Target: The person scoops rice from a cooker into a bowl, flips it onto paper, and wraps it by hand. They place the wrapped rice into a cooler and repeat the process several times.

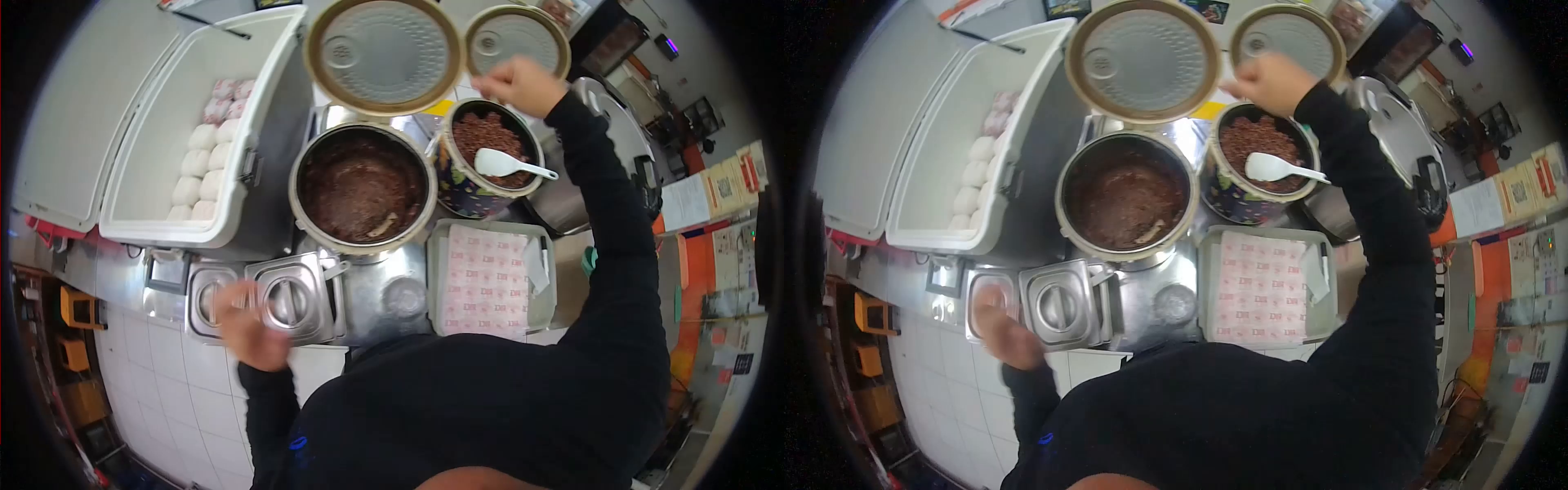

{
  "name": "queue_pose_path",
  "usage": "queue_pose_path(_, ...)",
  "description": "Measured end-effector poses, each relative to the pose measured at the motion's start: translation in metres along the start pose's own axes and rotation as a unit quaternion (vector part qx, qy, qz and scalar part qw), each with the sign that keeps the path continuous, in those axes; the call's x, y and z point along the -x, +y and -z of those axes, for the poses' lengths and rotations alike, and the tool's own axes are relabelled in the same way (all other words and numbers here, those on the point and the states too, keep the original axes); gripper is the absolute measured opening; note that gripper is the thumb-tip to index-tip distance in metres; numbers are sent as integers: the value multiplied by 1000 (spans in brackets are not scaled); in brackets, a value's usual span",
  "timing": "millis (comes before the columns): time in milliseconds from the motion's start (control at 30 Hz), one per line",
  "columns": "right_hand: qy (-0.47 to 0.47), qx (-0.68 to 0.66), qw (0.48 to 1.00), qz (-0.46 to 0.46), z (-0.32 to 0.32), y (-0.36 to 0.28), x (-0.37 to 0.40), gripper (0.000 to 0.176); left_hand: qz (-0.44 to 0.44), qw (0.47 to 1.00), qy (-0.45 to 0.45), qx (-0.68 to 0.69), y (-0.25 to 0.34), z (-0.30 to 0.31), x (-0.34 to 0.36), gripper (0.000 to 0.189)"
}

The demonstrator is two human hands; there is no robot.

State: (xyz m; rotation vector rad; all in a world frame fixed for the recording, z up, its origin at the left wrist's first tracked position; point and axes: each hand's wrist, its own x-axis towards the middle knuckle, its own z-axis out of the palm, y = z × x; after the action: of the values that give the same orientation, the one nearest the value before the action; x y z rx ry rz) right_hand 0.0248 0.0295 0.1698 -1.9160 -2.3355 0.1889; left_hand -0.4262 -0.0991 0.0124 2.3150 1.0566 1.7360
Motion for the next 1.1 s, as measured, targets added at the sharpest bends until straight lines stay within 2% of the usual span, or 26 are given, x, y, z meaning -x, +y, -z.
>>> queue_pose_path(33, -26, 17, 998, -47, -25, 46, 15, 38, 14, 982, -93, 163, 30, -27, 3, 33)
queue_pose_path(67, -100, 45, 990, -84, -44, 77, 33, 42, -15, 946, -222, 236, 49, -54, 1, 32)
queue_pose_path(100, -174, 73, 975, -120, -63, 103, 49, 45, -4, 931, -285, 229, 69, -86, 14, 34)
queue_pose_path(133, -157, 72, 979, -109, -87, 127, 62, 46, 36, 917, -326, 226, 88, -115, 21, 37)
queue_pose_path(167, -142, 70, 983, -97, -111, 147, 74, 47, 68, 903, -371, 207, 92, -144, 44, 52)
queue_pose_path(233, -141, 101, 983, -68, -150, 172, 82, 42, 48, 906, -417, 55, 98, -182, 77, 77)
queue_pose_path(300, -134, 139, 976, -98, -157, 164, 88, 42, 85, 830, -548, -54, 97, -200, 105, 81)
queue_pose_path(333, -139, 108, 979, -101, -153, 162, 87, 40, 104, 782, -605, -109, 96, -205, 113, 83)
queue_pose_path(433, -93, 101, 988, -65, -127, 172, 78, 39, 174, 743, -636, -116, 88, -217, 124, 84)
queue_pose_path(467, -75, 93, 990, -73, -114, 174, 72, 37, 208, 766, -602, -90, 85, -216, 124, 82)
queue_pose_path(533, -37, 164, 984, -52, -92, 179, 57, 26, 275, 801, -531, -39, 79, -210, 122, 80)
queue_pose_path(633, -18, 236, 970, -56, -90, 180, 27, 27, 389, 821, -370, 196, 76, -211, 111, 74)
queue_pose_path(667, -17, 259, 964, -56, -93, 180, 19, 29, 393, 812, -360, 237, 78, -216, 106, 68)
queue_pose_path(767, -28, 271, 962, 28, -124, 183, 7, 33, 452, 718, -318, 422, 104, -225, 71, 67)
queue_pose_path(800, -35, 254, 966, 31, -123, 177, 12, 33, 433, 726, -318, 429, 106, -231, 67, 63)
queue_pose_path(900, -36, 215, 975, 52, -132, 181, 21, 34, 466, 694, -240, 493, 114, -243, 49, 60)
queue_pose_path(933, -62, 217, 972, 59, -130, 178, 27, 32, 473, 688, -223, 502, 115, -249, 44, 55)
queue_pose_path(1100, -75, 278, 952, 107, -131, 164, 62, 25, 548, 596, -119, 575, 118, -289, 7, 52)
